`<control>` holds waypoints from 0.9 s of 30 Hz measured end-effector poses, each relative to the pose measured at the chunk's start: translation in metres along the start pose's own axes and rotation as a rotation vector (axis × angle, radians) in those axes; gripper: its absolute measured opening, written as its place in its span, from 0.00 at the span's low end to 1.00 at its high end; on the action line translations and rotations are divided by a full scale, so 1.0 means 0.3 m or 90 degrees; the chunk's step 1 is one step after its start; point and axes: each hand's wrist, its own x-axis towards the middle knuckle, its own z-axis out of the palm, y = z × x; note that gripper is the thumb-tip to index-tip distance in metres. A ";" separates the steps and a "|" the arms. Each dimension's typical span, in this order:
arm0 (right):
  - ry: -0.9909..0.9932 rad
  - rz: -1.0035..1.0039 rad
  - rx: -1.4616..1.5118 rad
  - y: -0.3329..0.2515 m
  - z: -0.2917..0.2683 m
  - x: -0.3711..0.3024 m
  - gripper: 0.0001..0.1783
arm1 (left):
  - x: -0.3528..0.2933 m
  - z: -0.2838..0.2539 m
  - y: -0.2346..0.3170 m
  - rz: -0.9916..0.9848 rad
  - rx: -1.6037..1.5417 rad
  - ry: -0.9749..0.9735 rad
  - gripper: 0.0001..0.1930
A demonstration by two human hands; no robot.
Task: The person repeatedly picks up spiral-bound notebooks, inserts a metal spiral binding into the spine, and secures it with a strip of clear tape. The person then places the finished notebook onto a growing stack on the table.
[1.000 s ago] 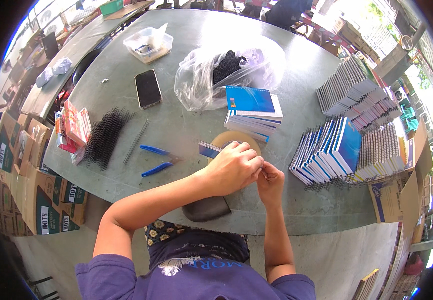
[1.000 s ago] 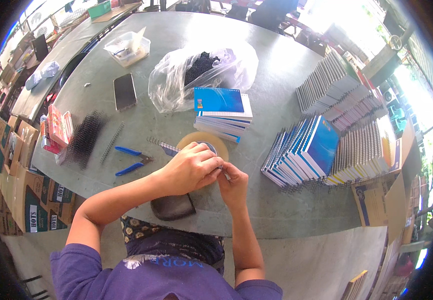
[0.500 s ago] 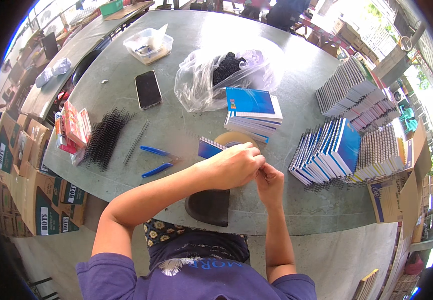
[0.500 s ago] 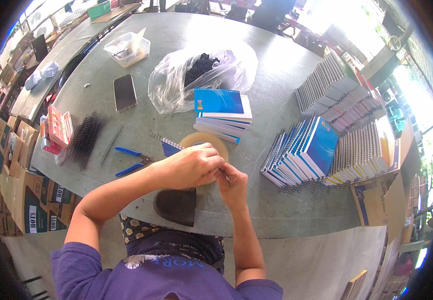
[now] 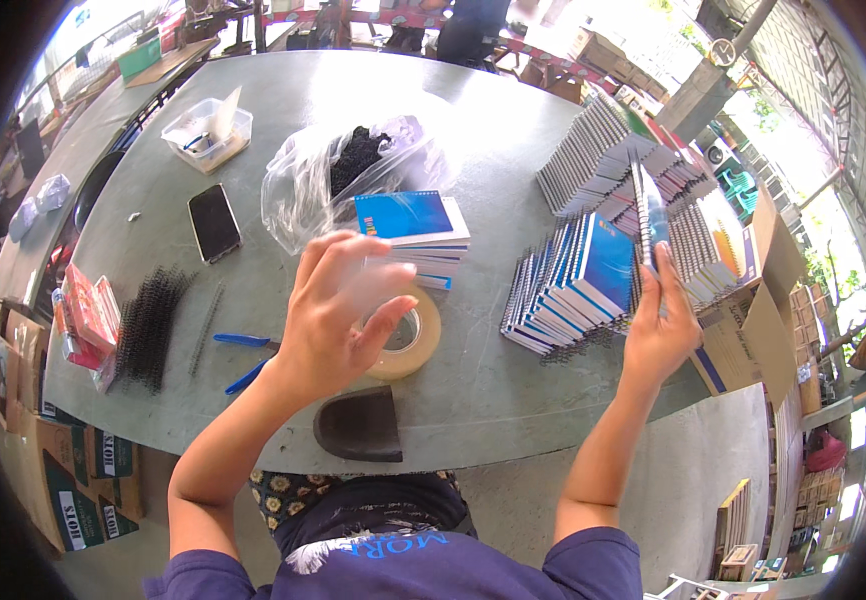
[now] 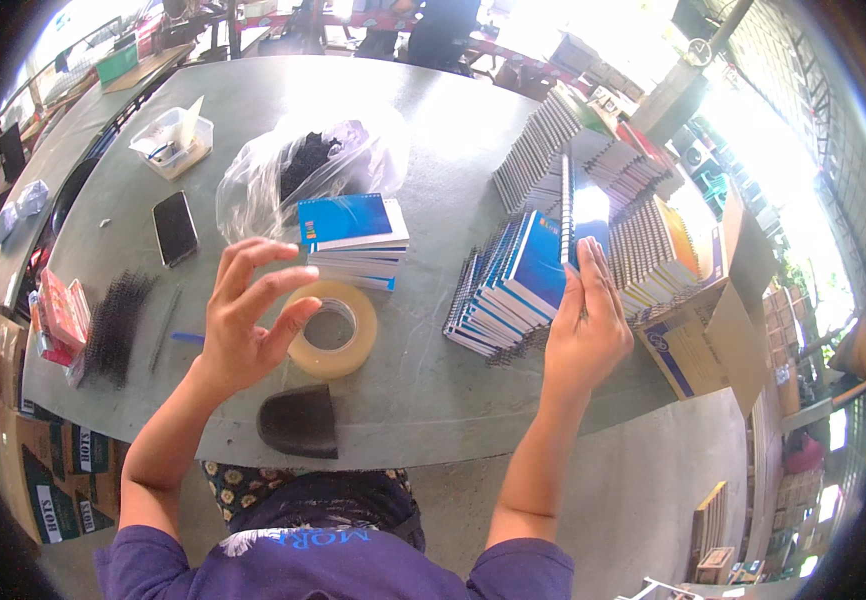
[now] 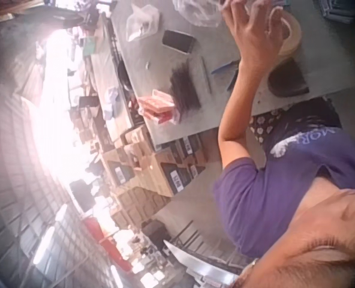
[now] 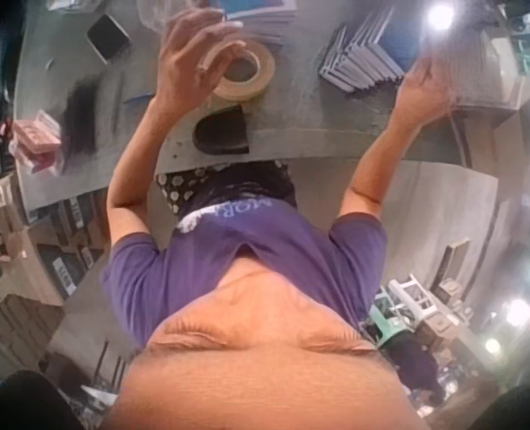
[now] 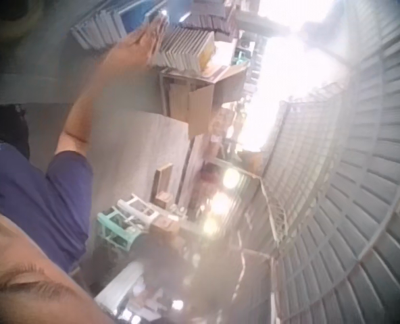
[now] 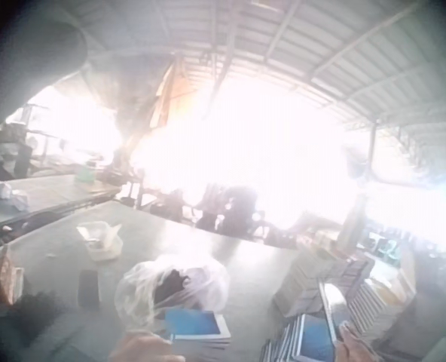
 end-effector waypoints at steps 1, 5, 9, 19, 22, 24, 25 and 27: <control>-0.033 0.033 -0.085 0.030 -0.006 0.012 0.14 | -0.019 0.007 -0.006 0.001 -0.005 -0.019 0.14; -0.149 -0.026 -0.096 0.117 0.079 -0.114 0.14 | -0.082 0.025 -0.002 -0.031 -0.009 -0.097 0.12; -0.154 -0.057 -0.113 0.098 0.086 -0.099 0.14 | -0.092 0.019 -0.014 -0.040 -0.001 -0.094 0.11; -0.119 -0.156 -0.035 -0.072 0.157 -0.063 0.16 | -0.212 -0.106 -0.088 -0.124 0.057 -0.068 0.09; -0.286 -0.226 0.184 -0.203 0.414 -0.093 0.22 | -0.204 -0.129 -0.072 -0.140 0.028 -0.080 0.08; -0.306 -0.265 0.158 -0.290 0.615 -0.132 0.28 | -0.219 -0.147 -0.051 -0.118 0.041 -0.095 0.08; -0.350 -0.248 0.120 -0.291 0.667 -0.160 0.30 | -0.236 -0.160 -0.051 -0.127 0.052 -0.105 0.08; -0.438 -0.212 0.040 -0.310 0.723 -0.196 0.33 | -0.278 -0.193 -0.054 -0.146 0.072 -0.126 0.08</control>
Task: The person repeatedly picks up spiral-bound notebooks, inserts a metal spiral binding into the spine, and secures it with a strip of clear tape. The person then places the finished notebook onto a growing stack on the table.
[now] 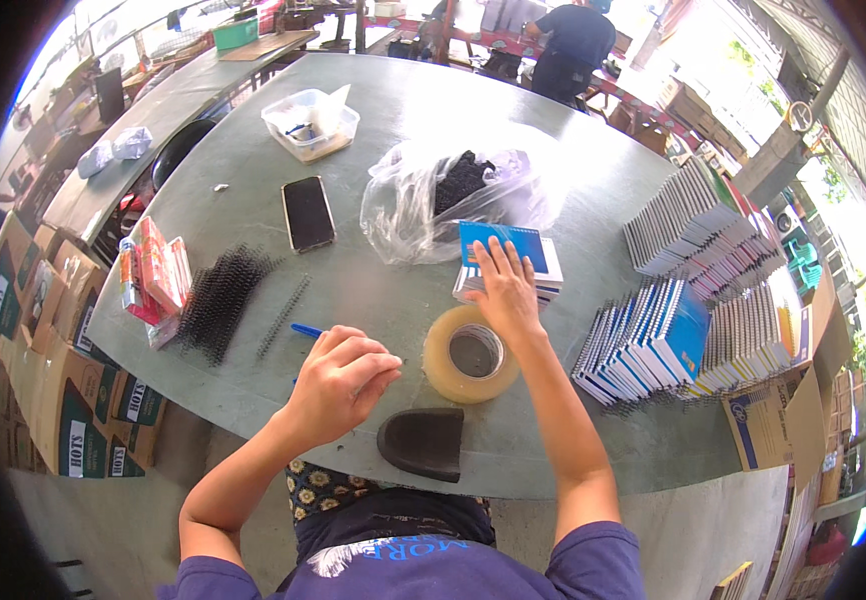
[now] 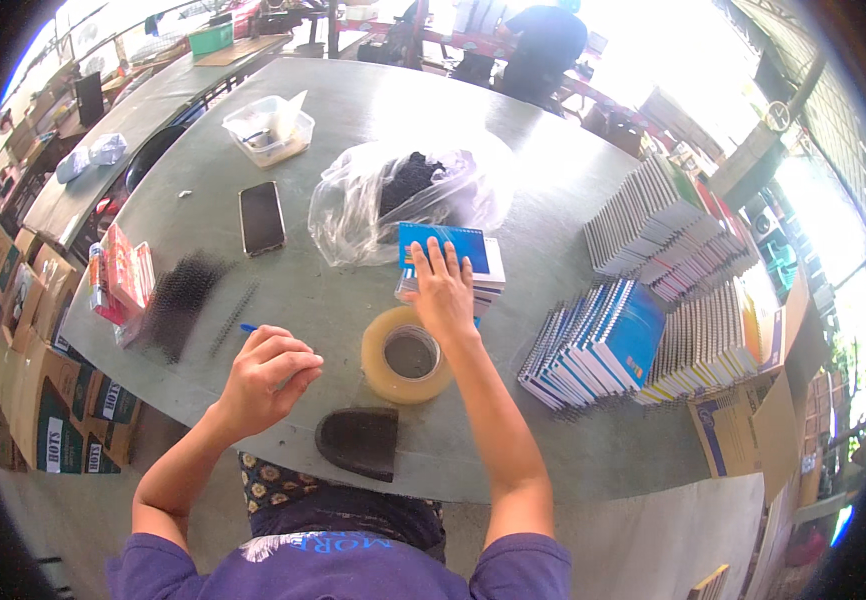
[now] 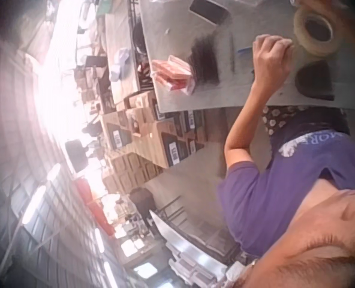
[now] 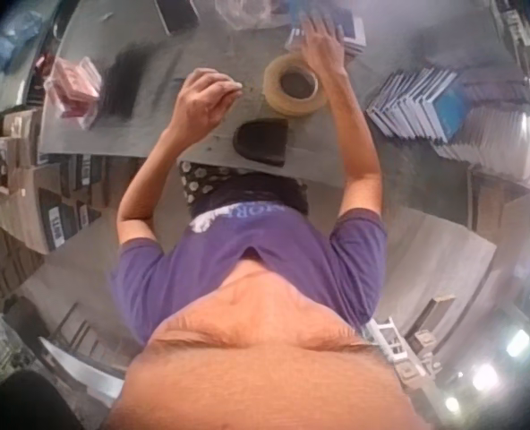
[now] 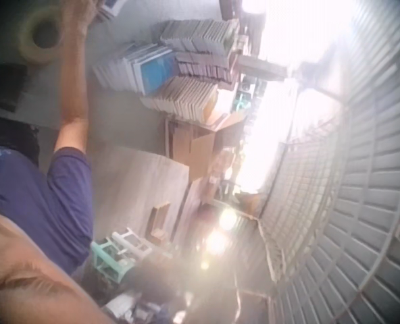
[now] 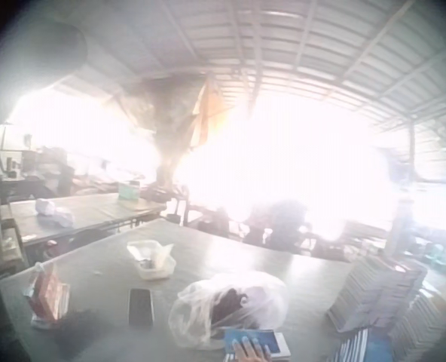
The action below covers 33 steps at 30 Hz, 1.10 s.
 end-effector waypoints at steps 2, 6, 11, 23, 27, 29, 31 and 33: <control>0.030 -0.036 0.004 0.018 0.008 -0.031 0.28 | -0.023 -0.019 -0.016 -0.019 0.000 -0.008 0.08; 0.060 -0.040 0.184 0.026 -0.071 -0.110 0.22 | -0.027 0.038 0.003 -0.066 -0.097 -0.006 0.11; 0.281 0.218 1.092 -0.111 -0.208 -0.225 0.19 | 0.084 0.259 -0.011 -0.429 -0.666 0.160 0.15; 0.062 0.307 0.765 -0.075 -0.099 -0.358 0.14 | 0.096 0.352 -0.112 -0.350 -0.649 -0.149 0.15; 0.045 0.291 0.856 -0.069 -0.112 -0.349 0.15 | 0.113 0.310 -0.105 -0.334 -0.620 -0.157 0.14; 0.034 0.298 0.758 -0.080 -0.078 -0.353 0.17 | 0.100 0.323 -0.103 -0.356 -0.612 -0.181 0.12; 0.073 0.275 0.740 -0.082 -0.087 -0.349 0.21 | 0.081 0.344 -0.122 -0.316 -0.555 -0.168 0.10; 0.179 0.088 0.539 -0.090 -0.127 -0.322 0.23 | 0.070 0.335 -0.123 -0.309 -0.497 -0.167 0.09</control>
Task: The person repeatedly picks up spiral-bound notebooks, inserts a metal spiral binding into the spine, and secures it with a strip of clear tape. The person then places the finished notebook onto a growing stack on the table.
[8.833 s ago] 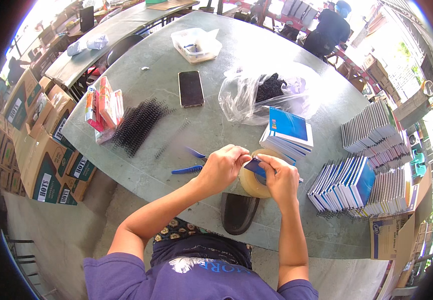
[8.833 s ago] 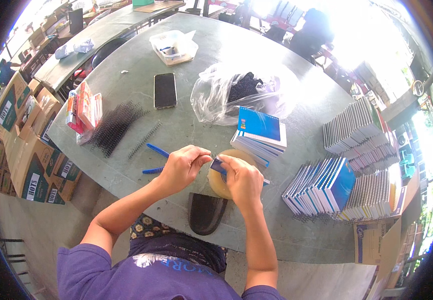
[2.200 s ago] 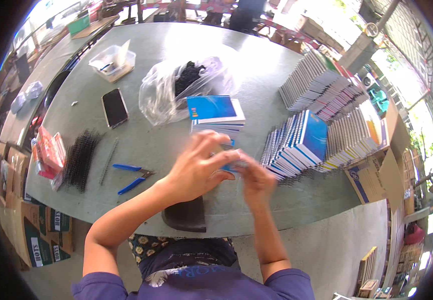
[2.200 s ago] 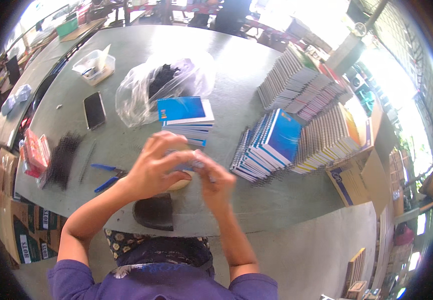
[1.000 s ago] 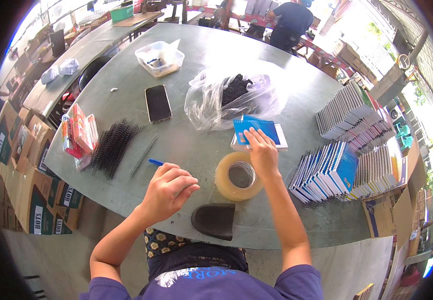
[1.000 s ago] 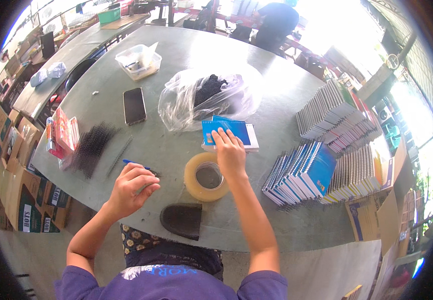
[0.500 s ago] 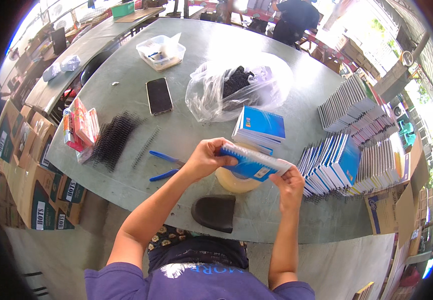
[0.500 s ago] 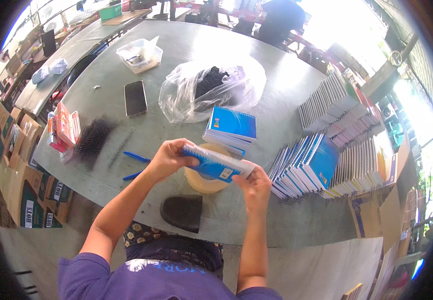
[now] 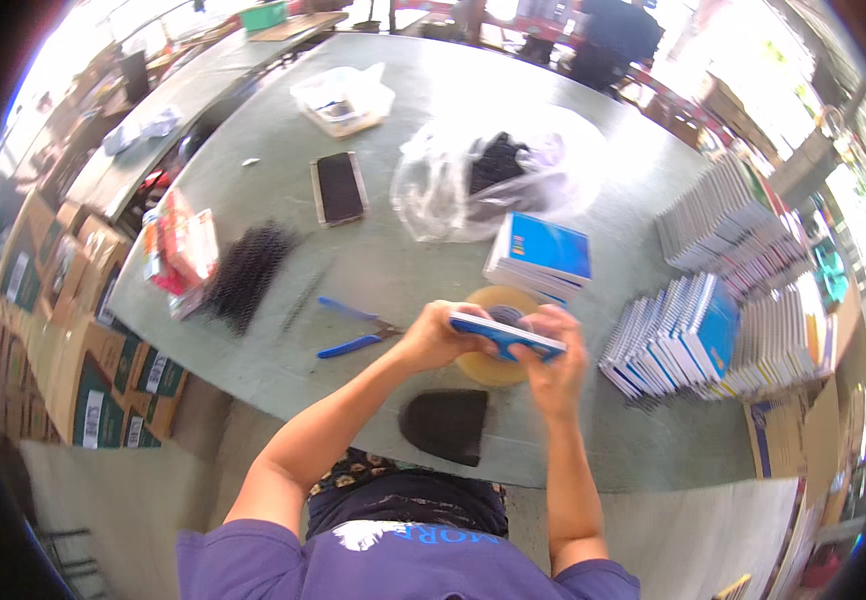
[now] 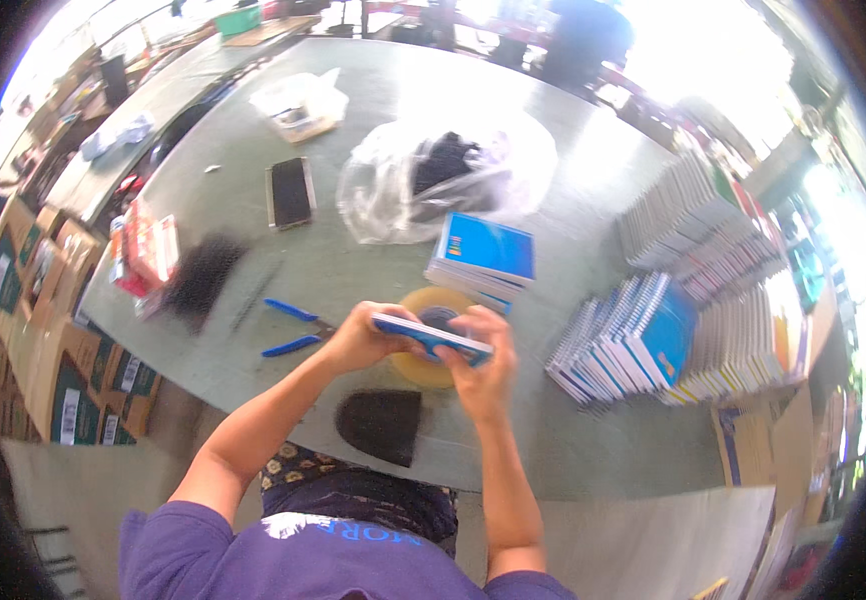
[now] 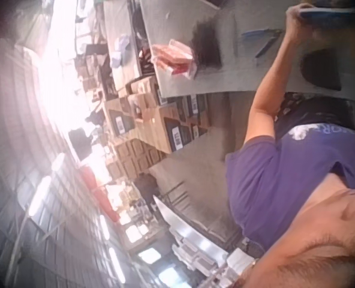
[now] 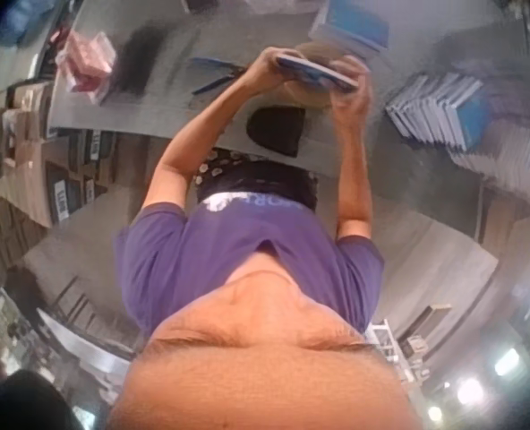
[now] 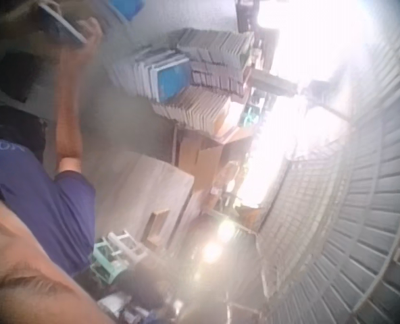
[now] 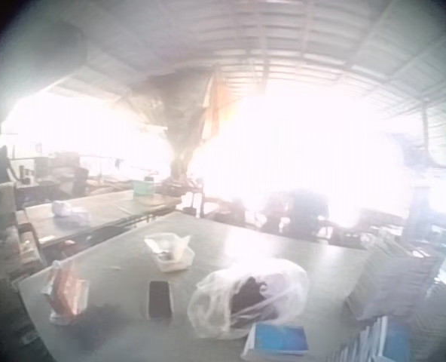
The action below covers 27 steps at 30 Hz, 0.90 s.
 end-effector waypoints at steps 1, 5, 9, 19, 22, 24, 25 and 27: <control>0.009 -0.046 -0.063 -0.056 0.006 0.015 0.22 | -0.002 0.001 -0.003 -0.006 -0.067 -0.022 0.09; -0.034 -0.159 -0.283 -0.167 0.082 0.044 0.12 | -0.006 0.020 -0.005 0.132 0.006 0.024 0.10; -0.093 -0.143 -0.344 -0.153 0.070 0.077 0.05 | -0.041 -0.192 0.021 0.226 0.335 0.116 0.11; -0.167 -0.003 -0.365 -0.136 0.082 0.110 0.07 | -0.119 -0.374 -0.040 0.085 0.473 0.286 0.17; -0.188 0.031 -0.358 -0.152 0.082 0.117 0.08 | -0.133 -0.191 0.099 0.199 0.335 0.237 0.11; -0.171 0.030 -0.319 -0.185 0.084 0.121 0.09 | -0.138 -0.126 0.118 0.230 0.317 0.206 0.10; -0.162 0.032 -0.300 -0.192 0.083 0.121 0.10 | -0.137 -0.106 0.127 0.210 0.293 0.191 0.09; -0.164 0.041 -0.269 -0.182 0.082 0.120 0.10 | -0.135 -0.085 0.138 0.172 0.268 0.188 0.08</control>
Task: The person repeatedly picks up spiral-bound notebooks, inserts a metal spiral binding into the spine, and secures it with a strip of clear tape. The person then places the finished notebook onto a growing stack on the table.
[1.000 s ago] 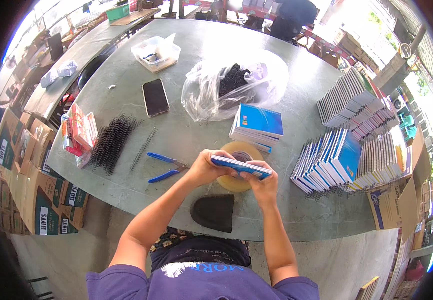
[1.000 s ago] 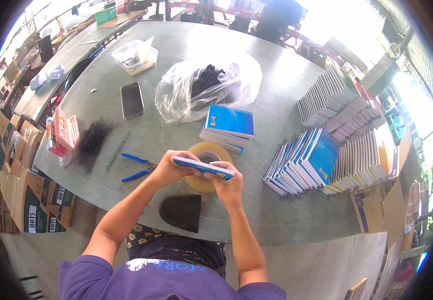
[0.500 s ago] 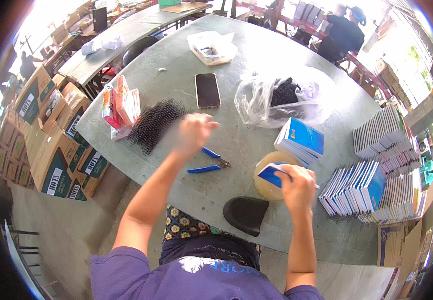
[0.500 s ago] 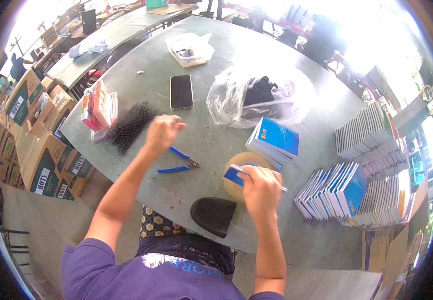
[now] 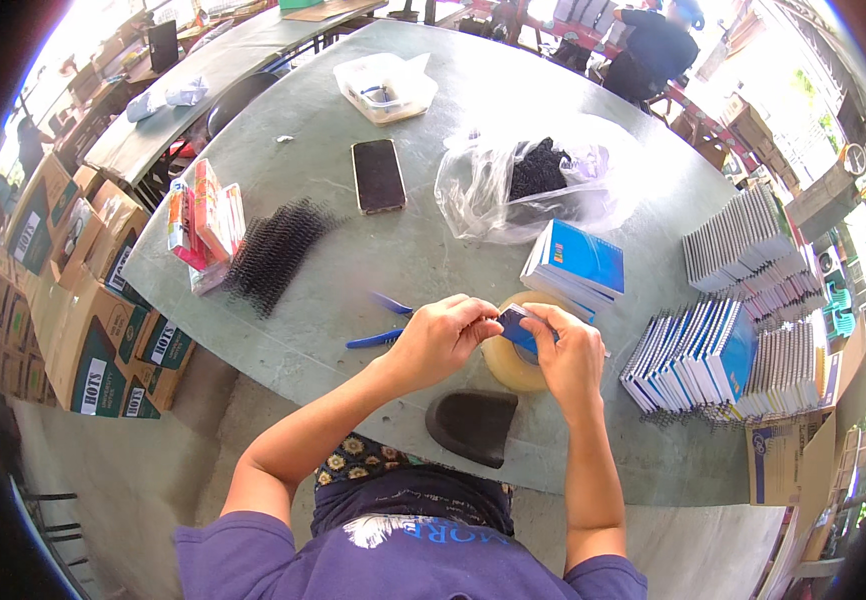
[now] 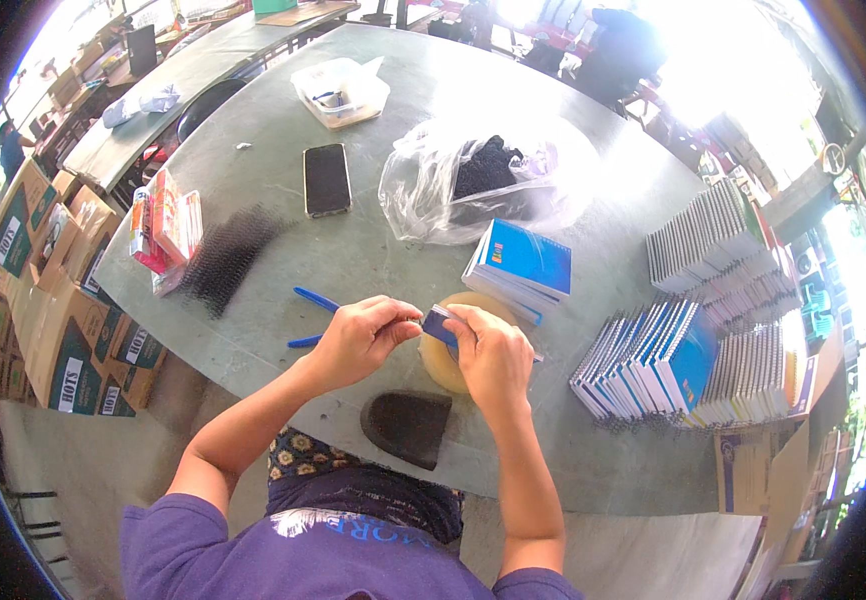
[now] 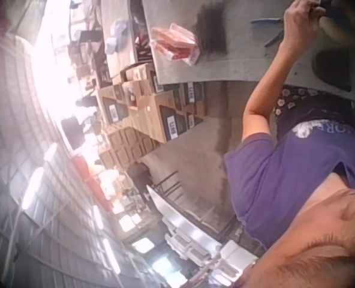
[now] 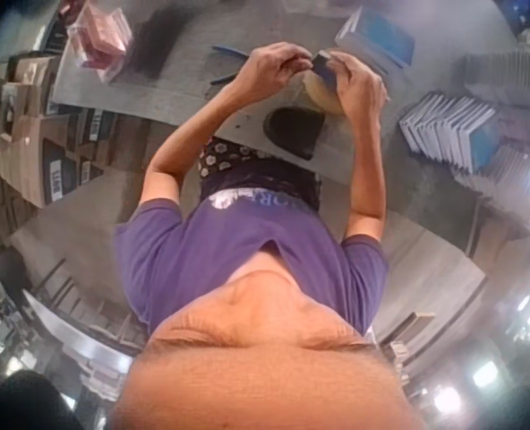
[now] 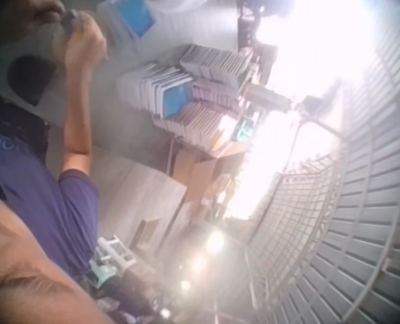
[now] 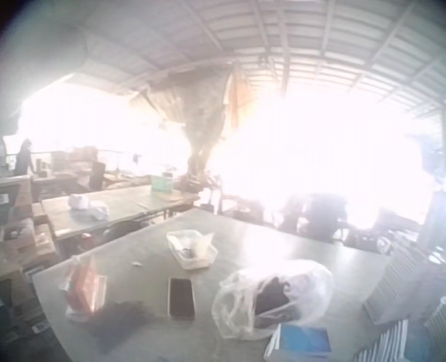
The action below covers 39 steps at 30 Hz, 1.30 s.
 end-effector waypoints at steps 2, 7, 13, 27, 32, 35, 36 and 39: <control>-0.003 0.003 0.026 0.004 0.001 -0.002 0.10 | 0.005 0.010 0.007 -0.033 0.001 0.016 0.08; -0.004 -0.011 0.040 0.014 0.004 -0.009 0.09 | 0.010 0.029 -0.006 0.016 0.038 0.016 0.07; -0.017 -0.025 0.053 0.019 0.002 -0.015 0.08 | 0.028 0.025 -0.005 -0.061 0.029 0.000 0.07; 0.095 -0.087 0.031 0.051 0.059 -0.026 0.09 | 0.089 -0.056 -0.002 -0.039 0.160 -0.280 0.13; -0.016 -0.139 -0.137 0.032 0.054 -0.020 0.16 | 0.081 -0.040 0.016 -0.006 0.103 -0.123 0.12; 0.010 -0.098 -0.013 0.031 0.041 -0.031 0.15 | 0.095 -0.092 -0.026 -0.120 0.069 -0.336 0.15; 0.013 -0.075 0.028 0.020 0.038 -0.040 0.14 | 0.093 -0.092 -0.019 -0.066 0.097 -0.279 0.14; 0.061 -0.166 0.059 0.016 0.057 -0.012 0.13 | 0.089 -0.064 0.035 -0.018 0.148 -0.152 0.13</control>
